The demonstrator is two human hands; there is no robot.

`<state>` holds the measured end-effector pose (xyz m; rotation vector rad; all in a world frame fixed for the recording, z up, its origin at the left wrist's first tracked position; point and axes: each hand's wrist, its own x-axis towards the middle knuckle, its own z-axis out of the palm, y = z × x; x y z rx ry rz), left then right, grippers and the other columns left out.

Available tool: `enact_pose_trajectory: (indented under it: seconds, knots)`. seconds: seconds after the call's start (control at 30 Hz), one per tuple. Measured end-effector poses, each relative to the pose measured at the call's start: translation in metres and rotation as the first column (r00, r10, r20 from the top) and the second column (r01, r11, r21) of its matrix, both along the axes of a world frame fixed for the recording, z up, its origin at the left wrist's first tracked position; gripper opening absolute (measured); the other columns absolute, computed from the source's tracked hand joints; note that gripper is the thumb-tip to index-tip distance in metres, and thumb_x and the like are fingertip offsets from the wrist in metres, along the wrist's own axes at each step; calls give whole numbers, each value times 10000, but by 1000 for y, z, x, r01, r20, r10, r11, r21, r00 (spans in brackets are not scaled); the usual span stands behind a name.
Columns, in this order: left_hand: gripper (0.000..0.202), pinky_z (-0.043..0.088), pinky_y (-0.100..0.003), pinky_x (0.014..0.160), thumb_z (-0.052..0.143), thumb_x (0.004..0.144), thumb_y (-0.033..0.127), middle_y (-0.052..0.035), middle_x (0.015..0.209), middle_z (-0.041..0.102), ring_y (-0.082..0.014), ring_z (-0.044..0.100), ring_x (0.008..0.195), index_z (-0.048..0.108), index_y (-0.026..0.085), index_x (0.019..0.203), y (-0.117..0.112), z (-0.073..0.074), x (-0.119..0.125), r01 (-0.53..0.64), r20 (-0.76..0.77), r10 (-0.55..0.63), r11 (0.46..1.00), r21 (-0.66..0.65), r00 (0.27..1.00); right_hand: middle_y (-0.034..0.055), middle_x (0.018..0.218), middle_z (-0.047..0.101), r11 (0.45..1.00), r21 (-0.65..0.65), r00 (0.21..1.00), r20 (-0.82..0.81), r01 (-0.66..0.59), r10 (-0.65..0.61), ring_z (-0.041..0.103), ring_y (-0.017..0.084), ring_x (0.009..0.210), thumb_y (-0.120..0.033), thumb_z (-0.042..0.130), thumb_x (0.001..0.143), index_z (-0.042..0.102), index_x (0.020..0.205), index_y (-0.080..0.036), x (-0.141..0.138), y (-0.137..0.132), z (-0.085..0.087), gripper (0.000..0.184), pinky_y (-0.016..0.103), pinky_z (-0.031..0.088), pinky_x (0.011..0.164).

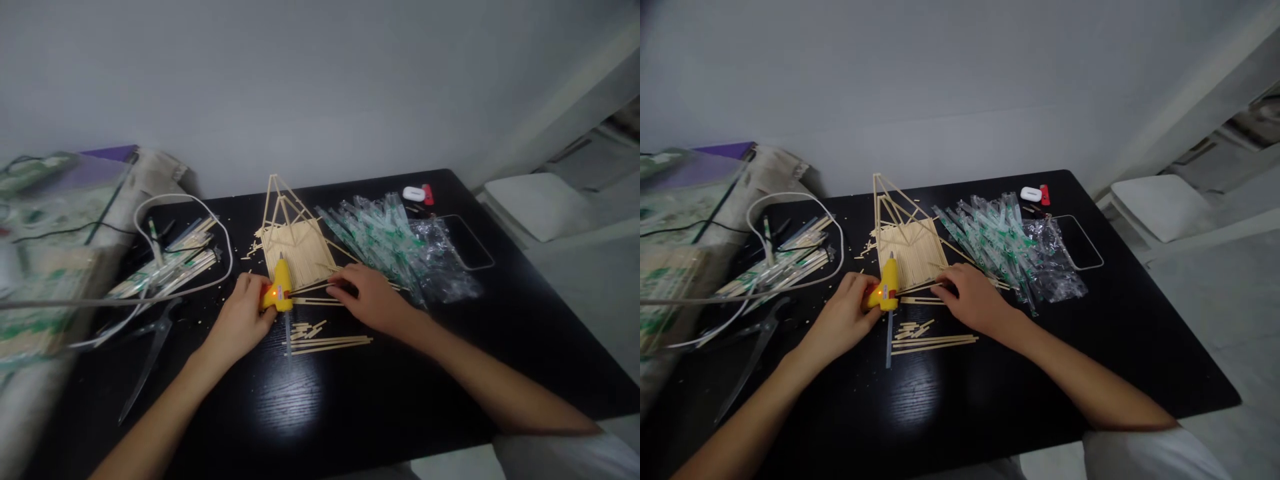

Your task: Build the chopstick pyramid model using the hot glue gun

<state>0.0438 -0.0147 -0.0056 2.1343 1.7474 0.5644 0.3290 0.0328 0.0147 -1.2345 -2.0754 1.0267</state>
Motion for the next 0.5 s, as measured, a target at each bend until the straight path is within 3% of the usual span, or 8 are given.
enact_pose_trajectory:
  seconds: [0.1, 0.2, 0.27, 0.37, 0.43, 0.5]
  knots:
    - [343, 589, -446, 875, 660, 826, 167, -71, 1108, 595, -271, 678, 968, 604, 216, 1161, 7, -6, 0, 42, -35, -42, 999, -1, 998, 109, 1096, 759, 971, -238, 918, -387, -2, -93, 707, 251, 1024, -456, 687, 994, 743, 1080, -197, -4, 0, 26, 279, 419, 551, 962]
    - [365, 581, -494, 909, 677, 814, 173, -104, 1147, 619, -313, 674, 1023, 621, 200, 1174, 13, -11, 0, 78, -106, -76, 997, 8, 991, 144, 1209, 744, 862, -471, 666, -706, -187, -241, 690, 293, 1184, -697, 483, 1025, 717, 1144, -204, -11, 2, 55, 559, 461, 573, 1010]
    - [367, 572, -532, 915, 673, 812, 166, -142, 1214, 631, -351, 666, 1068, 627, 183, 1175, 16, -6, 3, 72, -178, -67, 997, 22, 982, 151, 1297, 717, 835, -489, 548, -783, -252, -293, 637, 310, 1306, -740, 453, 1010, 700, 1189, -209, -18, 2, 72, 613, 483, 561, 1070]
    - [330, 579, -547, 899, 639, 871, 168, -169, 1269, 649, -372, 667, 1104, 622, 168, 1201, 15, 19, 14, 68, -186, -50, 993, 95, 981, 135, 1431, 666, 824, -488, 412, -840, -288, -353, 559, 297, 1434, -754, 420, 1004, 666, 1273, -204, -30, 0, 90, 660, 476, 501, 1186]
    - [327, 588, -524, 959, 587, 936, 143, -148, 1269, 665, -329, 674, 1150, 600, 173, 1261, 7, 41, 28, 126, -59, -116, 970, 209, 991, 128, 1494, 632, 821, -484, 344, -859, -303, -379, 516, 293, 1485, -758, 405, 1003, 633, 1360, -193, -39, -4, 98, 706, 479, 453, 1240]
    - [409, 588, -495, 1030, 573, 978, 138, -139, 1319, 660, -292, 663, 1227, 550, 191, 1382, -5, 62, 46, 103, 55, -130, 929, 356, 990, 118, 1537, 604, 831, -464, 291, -877, -306, -383, 474, 292, 1525, -764, 403, 998, 588, 1453, -195, -48, -9, 104, 752, 494, 411, 1273]
